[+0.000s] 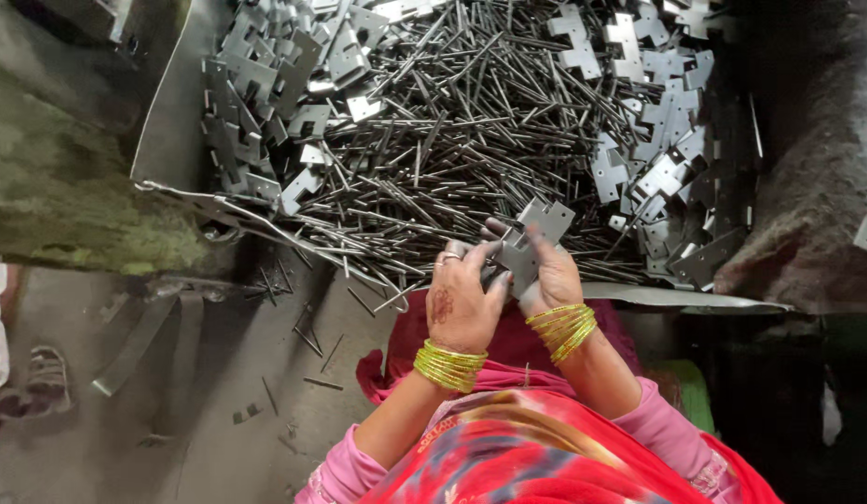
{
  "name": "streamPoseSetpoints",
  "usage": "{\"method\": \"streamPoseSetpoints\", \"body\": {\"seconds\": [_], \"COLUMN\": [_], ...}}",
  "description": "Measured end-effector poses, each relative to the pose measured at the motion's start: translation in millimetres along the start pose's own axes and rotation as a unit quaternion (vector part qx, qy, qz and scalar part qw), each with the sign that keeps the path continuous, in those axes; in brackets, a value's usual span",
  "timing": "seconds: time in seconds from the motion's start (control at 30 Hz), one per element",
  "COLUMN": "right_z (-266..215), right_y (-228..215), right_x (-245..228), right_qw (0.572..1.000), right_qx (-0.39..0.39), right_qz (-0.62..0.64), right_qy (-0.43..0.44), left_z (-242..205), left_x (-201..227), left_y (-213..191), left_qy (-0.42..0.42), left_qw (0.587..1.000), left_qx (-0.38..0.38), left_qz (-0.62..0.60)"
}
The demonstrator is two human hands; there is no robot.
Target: The person assembles metal hinges by inserting pins into hinge plates. They pick up a hinge plate, insert a pin, and place the assembled hinge aside. The process is repeated continuously with multiple hinge plates and pins.
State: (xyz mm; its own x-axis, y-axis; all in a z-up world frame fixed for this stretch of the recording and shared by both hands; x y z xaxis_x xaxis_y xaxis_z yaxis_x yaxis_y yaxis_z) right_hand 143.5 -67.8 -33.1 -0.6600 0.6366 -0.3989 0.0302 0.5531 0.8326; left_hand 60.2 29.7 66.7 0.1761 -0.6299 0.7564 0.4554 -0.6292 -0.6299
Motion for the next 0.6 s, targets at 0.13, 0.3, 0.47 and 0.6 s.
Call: {"method": "streamPoseSetpoints", "body": {"seconds": [0.13,0.3,0.47,0.6], "right_z": [9.3,10.8,-49.0,7.6], "right_y": [-13.3,30.7,149.1,92.1], "right_x": [8.0,-2.1,-35.2,3.8], "right_qw": [0.996,0.948,0.404,0.451], "right_qx": [0.011,-0.037,-0.199,-0.211], "right_qz": [-0.091,-0.296,-0.737,-0.863], "right_qy": [-0.021,-0.113,-0.505,-0.088], "left_z": [1.2,5.5,20.9,46.5], "left_x": [-14.3,-60.8,-54.5,-77.9], "left_y": [-12.3,29.1,-45.1,-31.7], "left_qy": [-0.015,-0.213,0.107,0.066], "left_qw": [0.998,0.870,0.992,0.971], "left_qx": [0.053,-0.123,-0.073,-0.225], "left_qz": [-0.032,-0.427,-0.002,-0.052]}}
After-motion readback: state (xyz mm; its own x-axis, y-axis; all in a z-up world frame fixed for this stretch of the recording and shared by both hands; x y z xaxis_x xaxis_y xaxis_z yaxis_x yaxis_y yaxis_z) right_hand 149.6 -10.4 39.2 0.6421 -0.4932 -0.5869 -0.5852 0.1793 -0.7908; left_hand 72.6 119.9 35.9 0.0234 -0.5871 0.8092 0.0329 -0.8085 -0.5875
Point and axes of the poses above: each hand's wrist, its own z-axis towards the middle knuckle, its own y-axis out of the palm, x = y × z, the point moved 9 cm from there along z, towards the middle knuckle, and after that the axes turned 1 degree about x, right-handed, at the moved point
